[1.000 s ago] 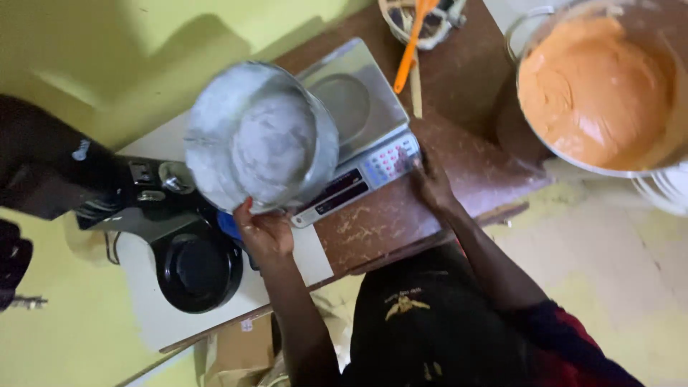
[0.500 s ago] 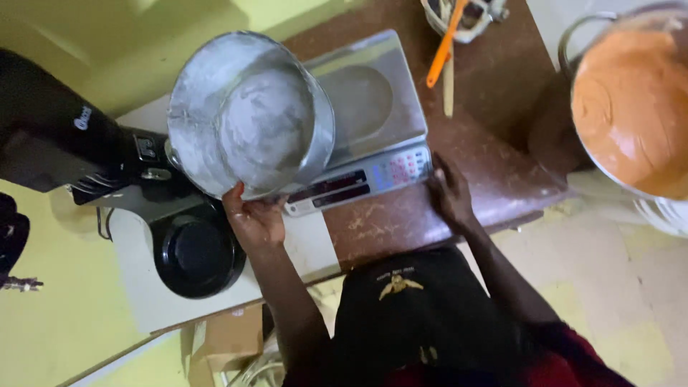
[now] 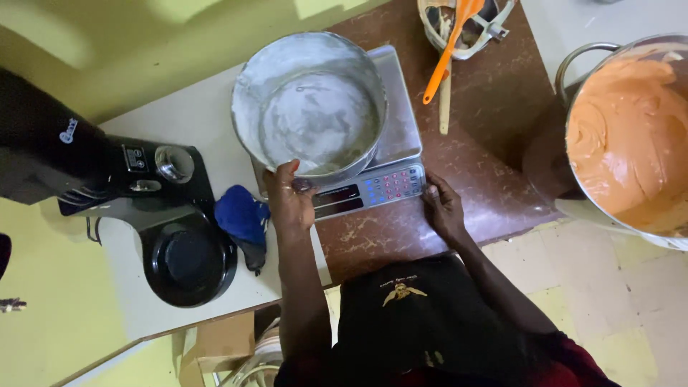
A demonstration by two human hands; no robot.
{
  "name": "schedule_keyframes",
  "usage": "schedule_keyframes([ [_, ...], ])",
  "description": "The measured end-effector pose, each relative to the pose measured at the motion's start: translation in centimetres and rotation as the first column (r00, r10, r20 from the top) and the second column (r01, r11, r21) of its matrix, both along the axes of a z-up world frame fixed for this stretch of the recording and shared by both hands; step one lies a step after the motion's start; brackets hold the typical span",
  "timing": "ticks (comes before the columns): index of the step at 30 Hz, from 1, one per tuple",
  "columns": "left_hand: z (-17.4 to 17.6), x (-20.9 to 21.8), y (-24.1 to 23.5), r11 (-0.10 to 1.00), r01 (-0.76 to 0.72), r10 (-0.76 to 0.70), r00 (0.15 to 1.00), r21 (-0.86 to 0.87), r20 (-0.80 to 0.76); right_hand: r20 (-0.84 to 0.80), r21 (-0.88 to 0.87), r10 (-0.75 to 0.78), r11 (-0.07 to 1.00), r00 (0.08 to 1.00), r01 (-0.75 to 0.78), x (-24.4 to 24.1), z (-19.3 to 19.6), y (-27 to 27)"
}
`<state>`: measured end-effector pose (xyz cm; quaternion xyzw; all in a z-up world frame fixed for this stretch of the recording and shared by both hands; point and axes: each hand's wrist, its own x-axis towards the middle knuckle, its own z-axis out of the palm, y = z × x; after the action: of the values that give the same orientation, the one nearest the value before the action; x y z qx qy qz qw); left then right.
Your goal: The person portions a thick orange batter from a large mixing bowl into smaller metal bowls using a digital scale and an orange spatula. They repeatedly transfer batter, monitor the scale, and place filled bowls onto a nearby table.
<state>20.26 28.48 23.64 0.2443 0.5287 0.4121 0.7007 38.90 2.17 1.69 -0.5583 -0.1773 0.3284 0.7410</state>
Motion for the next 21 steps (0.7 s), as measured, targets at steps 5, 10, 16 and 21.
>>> schedule_keyframes([
  [5,-2.5,0.6,1.1,0.997,0.060,-0.053,0.991,0.054,-0.120,0.076,-0.026,0.044,0.999,0.996,-0.042,0.4,0.4,0.0],
  [10,-2.3,-0.1,1.2,0.990,0.058,-0.040,0.990,0.131,-0.136,0.073,-0.005,0.061,0.998,0.995,-0.061,0.4,-1.6,-0.2],
  [16,-3.3,-3.7,1.3,0.937,0.070,-0.103,0.991,0.341,0.080,0.166,-0.019,0.077,0.997,0.983,-0.075,0.5,0.7,0.5],
  [21,-7.0,-9.6,-0.3,0.818,-0.263,0.056,0.922,0.511,0.384,0.279,-0.053,0.061,0.997,0.958,-0.048,-0.3,1.3,0.4],
])
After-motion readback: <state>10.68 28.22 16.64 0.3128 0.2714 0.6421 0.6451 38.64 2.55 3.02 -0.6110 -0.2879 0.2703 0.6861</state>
